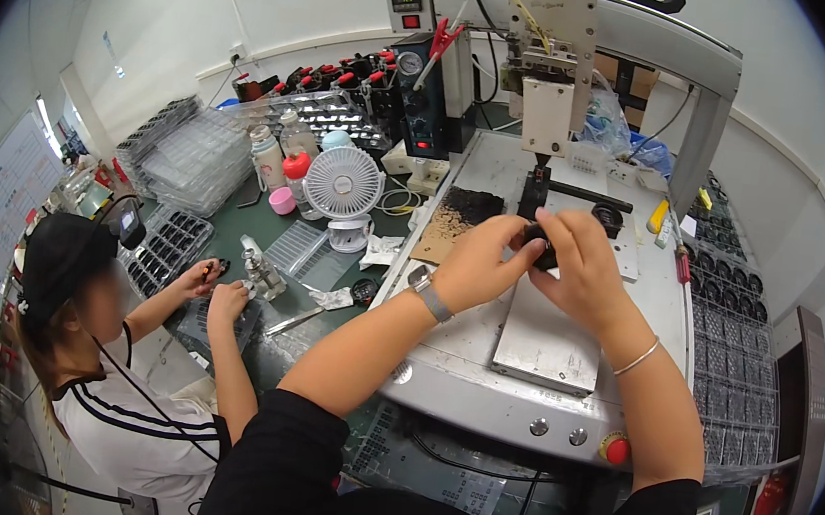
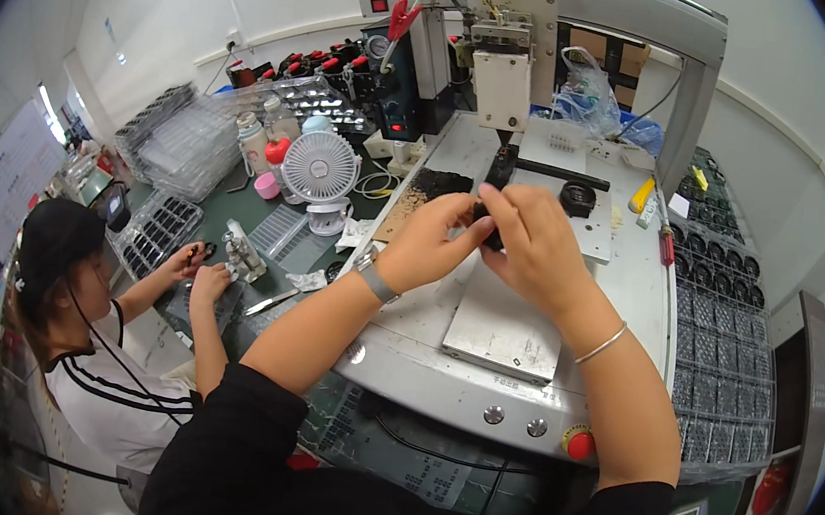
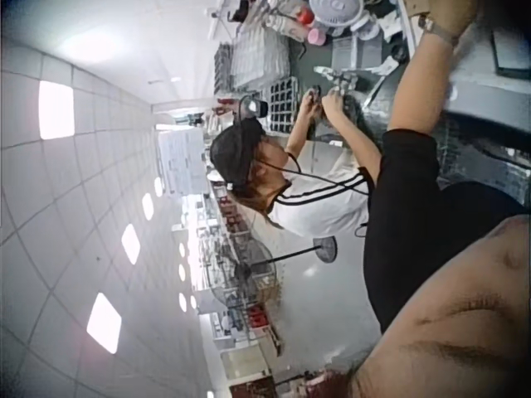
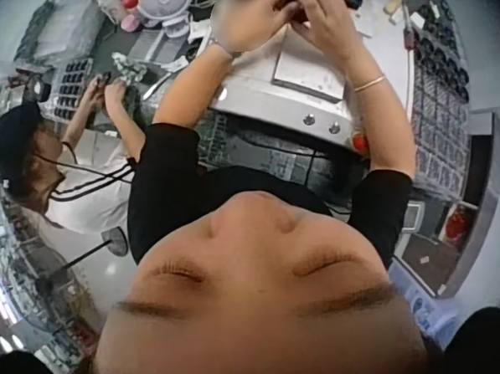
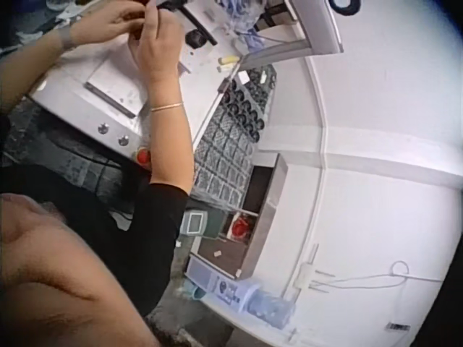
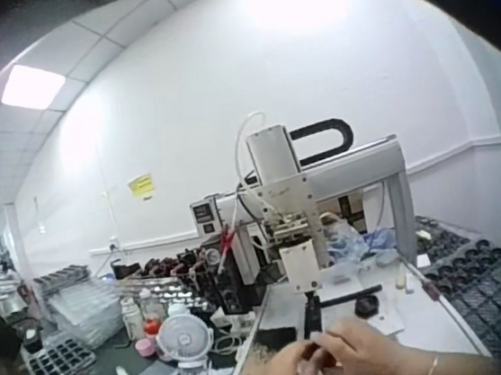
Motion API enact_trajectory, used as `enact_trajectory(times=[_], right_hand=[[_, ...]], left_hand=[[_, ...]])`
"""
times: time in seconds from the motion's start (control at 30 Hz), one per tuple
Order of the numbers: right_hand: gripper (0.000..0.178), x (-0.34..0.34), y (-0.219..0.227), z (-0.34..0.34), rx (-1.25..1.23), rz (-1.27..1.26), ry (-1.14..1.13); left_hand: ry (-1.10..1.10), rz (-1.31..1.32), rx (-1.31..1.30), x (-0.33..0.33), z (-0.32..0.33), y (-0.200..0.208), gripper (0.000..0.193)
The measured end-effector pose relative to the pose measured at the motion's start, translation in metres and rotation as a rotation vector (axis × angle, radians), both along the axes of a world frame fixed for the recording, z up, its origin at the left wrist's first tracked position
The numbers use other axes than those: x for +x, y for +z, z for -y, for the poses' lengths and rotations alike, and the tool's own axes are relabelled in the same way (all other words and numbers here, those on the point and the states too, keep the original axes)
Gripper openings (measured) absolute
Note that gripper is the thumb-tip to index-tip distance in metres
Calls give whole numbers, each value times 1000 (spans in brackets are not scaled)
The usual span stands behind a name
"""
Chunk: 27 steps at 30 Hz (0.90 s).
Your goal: Manually assemble small electronic components into housings and place them into an automated assembly machine for processing.
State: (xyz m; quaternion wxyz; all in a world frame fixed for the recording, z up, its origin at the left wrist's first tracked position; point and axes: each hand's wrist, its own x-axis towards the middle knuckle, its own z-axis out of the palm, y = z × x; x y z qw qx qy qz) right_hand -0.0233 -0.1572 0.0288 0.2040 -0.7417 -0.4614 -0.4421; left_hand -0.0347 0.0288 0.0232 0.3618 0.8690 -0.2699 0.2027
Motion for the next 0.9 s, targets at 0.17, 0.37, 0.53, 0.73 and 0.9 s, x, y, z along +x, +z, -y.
enact_trajectory(times=[0.17,0.37,0.53,0.73,0.9], right_hand=[[73,-8,2,-17,-10,-19,81],[75,-3,-13,4,-9,-153,76],[65,0,-18,0,-57,-147,139],[62,-1,-16,-13,-40,52,127],[62,-3,-16,-9,-26,-35,81]], left_hand=[[-341,-368,-499,9,-7,-16,21],[-683,-579,-697,15,3,-16,24],[-762,-710,-663,6,-3,-2,24],[-673,-681,-587,3,-6,-3,26],[-677,-706,-661,6,-2,-5,24]])
